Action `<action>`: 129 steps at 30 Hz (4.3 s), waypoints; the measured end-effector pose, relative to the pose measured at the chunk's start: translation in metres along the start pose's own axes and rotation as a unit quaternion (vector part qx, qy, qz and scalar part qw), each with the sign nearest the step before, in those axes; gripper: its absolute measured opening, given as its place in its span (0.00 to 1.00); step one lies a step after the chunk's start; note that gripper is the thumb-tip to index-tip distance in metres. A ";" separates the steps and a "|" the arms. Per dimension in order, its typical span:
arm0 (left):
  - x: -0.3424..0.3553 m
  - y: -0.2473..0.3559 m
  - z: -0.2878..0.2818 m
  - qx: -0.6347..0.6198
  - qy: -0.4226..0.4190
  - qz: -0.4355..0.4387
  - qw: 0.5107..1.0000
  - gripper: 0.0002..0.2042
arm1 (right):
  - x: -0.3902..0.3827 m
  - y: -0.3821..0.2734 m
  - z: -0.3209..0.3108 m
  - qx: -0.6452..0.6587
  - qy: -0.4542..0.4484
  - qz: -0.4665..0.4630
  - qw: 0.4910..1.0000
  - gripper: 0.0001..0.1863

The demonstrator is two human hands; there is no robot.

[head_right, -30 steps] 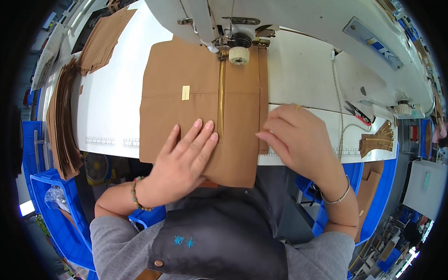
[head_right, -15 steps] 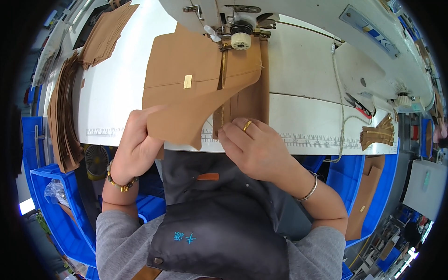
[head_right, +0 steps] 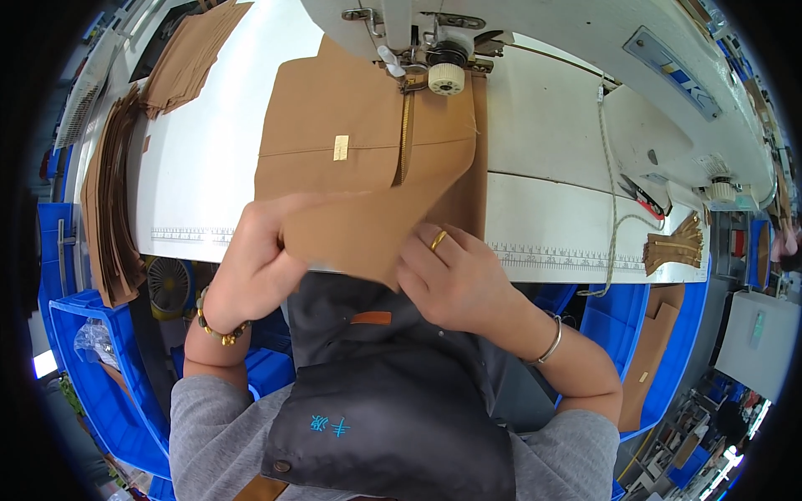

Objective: Sewing a zipper and leather panels together using an industrial sewing machine.

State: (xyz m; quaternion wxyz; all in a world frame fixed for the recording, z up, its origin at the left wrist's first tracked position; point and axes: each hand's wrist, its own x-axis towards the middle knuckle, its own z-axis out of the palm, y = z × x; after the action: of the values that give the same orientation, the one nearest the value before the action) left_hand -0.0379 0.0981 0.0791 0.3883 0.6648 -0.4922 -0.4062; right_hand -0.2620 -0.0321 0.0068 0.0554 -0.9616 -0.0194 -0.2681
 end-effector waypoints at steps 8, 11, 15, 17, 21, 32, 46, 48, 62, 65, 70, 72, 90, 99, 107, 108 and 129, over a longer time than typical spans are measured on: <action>-0.020 -0.016 0.045 0.347 0.056 0.204 0.914 0.26 | -0.038 -0.013 0.022 0.085 0.028 0.081 0.993 0.25; -0.021 -0.024 0.053 0.354 0.070 0.205 0.910 0.27 | -0.045 -0.011 0.025 0.102 0.038 0.087 0.990 0.26; -0.019 -0.029 0.054 0.346 0.083 0.219 0.909 0.26 | -0.047 -0.010 0.026 0.091 0.051 0.075 0.992 0.24; -0.018 -0.030 0.054 0.345 0.083 0.222 0.908 0.25 | -0.046 -0.010 0.027 0.087 0.055 0.072 0.992 0.23; -0.017 -0.030 0.055 0.335 0.081 0.220 0.913 0.24 | -0.045 -0.010 0.027 0.047 0.065 0.047 0.996 0.22; -0.021 -0.022 0.049 0.427 0.020 0.229 0.875 0.32 | -0.048 -0.007 -0.001 0.037 0.077 0.010 0.996 0.18; -0.013 -0.037 0.057 0.432 0.074 0.287 0.852 0.23 | 0.008 0.003 -0.012 0.120 0.005 0.096 0.988 0.16; -0.007 -0.040 0.052 0.420 0.084 0.309 0.849 0.21 | 0.009 0.001 -0.011 0.108 0.000 0.088 0.990 0.16; 0.049 -0.019 0.021 0.473 0.002 0.217 0.854 0.43 | 0.016 0.019 -0.018 0.141 -0.045 0.064 0.987 0.15; 0.048 -0.017 0.026 0.483 0.012 0.218 0.848 0.43 | 0.023 0.040 -0.024 0.164 -0.071 0.101 0.979 0.23; 0.049 -0.014 0.025 0.496 0.005 0.214 0.842 0.43 | 0.032 0.053 -0.023 0.011 -0.134 0.139 0.981 0.45; 0.049 -0.014 0.025 0.496 0.006 0.215 0.841 0.42 | 0.033 0.053 -0.022 0.007 -0.126 0.127 0.984 0.45; 0.101 -0.020 0.001 0.505 0.029 0.218 0.834 0.43 | 0.049 0.092 0.000 -0.024 -0.079 0.130 0.988 0.41; 0.107 -0.026 -0.001 0.494 0.032 0.220 0.841 0.43 | 0.049 0.096 0.006 -0.035 -0.066 0.130 0.989 0.37; 0.089 -0.030 0.008 0.426 0.064 0.258 0.865 0.30 | 0.041 0.080 -0.005 0.023 -0.080 0.111 0.990 0.32; 0.089 -0.030 0.008 0.425 0.069 0.261 0.864 0.30 | 0.042 0.079 -0.005 0.018 -0.078 0.112 0.991 0.32; 0.115 -0.039 0.000 0.441 0.112 0.291 0.841 0.24 | 0.055 0.101 0.009 -0.060 -0.066 0.129 0.988 0.29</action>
State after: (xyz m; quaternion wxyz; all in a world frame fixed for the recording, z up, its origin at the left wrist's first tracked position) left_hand -0.0036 -0.0047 0.0251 0.2072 0.6330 -0.7432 0.0632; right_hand -0.2036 -0.1305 0.0177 0.0301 -0.9731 0.1178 -0.1957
